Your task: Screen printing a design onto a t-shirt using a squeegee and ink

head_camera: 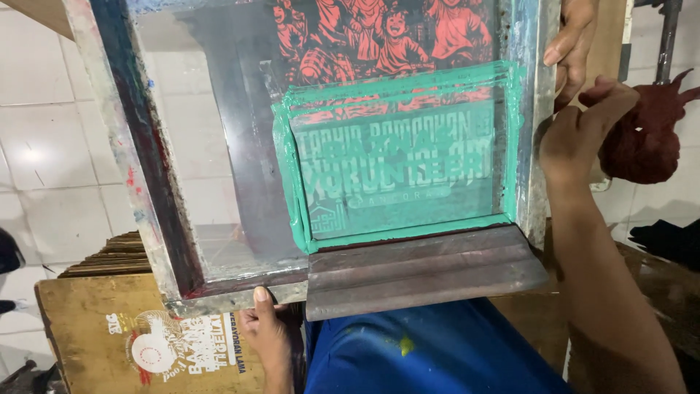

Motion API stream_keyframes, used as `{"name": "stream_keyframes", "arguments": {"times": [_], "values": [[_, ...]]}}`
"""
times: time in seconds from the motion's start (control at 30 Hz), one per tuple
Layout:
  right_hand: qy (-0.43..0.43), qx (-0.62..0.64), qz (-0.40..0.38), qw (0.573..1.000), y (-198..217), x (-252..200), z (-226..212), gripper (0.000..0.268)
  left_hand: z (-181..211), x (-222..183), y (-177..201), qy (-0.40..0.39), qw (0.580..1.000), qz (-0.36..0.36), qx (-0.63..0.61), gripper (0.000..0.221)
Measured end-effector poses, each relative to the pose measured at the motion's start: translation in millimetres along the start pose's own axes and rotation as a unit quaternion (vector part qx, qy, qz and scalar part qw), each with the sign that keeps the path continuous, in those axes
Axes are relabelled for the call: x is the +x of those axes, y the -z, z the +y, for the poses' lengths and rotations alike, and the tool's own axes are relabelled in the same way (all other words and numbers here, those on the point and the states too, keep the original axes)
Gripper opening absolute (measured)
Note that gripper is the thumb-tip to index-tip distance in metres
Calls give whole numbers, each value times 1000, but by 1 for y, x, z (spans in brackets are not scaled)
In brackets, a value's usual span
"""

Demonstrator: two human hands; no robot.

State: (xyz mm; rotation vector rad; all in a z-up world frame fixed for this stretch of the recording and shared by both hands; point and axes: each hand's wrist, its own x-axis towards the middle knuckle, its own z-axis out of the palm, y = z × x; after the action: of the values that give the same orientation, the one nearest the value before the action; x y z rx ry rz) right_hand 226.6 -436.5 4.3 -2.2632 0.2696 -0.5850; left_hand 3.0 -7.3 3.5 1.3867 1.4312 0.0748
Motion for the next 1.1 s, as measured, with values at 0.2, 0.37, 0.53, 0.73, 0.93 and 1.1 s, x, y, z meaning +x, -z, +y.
{"name": "stream_keyframes", "arguments": {"times": [0.2,0.37,0.53,0.73,0.93,1.1], "values": [[-23,-36,-9,999,4,0,-5,31,-20,13,3,-28,999,6,17,46],[-28,-34,-5,999,1,-2,14,32,-28,20,8,-37,999,10,10,47],[-25,-84,-6,996,3,-4,22,29,-26,20,12,-13,999,-25,-46,47],[-116,-6,15,993,-1,-4,32,36,-21,16,7,-25,1000,6,-3,50],[84,-14,-63,994,25,-1,-79,34,-12,6,-1,-37,999,14,-33,48],[148,-77,-424,890,67,-79,-174,55,-20,11,2,-26,999,30,11,50]]}}
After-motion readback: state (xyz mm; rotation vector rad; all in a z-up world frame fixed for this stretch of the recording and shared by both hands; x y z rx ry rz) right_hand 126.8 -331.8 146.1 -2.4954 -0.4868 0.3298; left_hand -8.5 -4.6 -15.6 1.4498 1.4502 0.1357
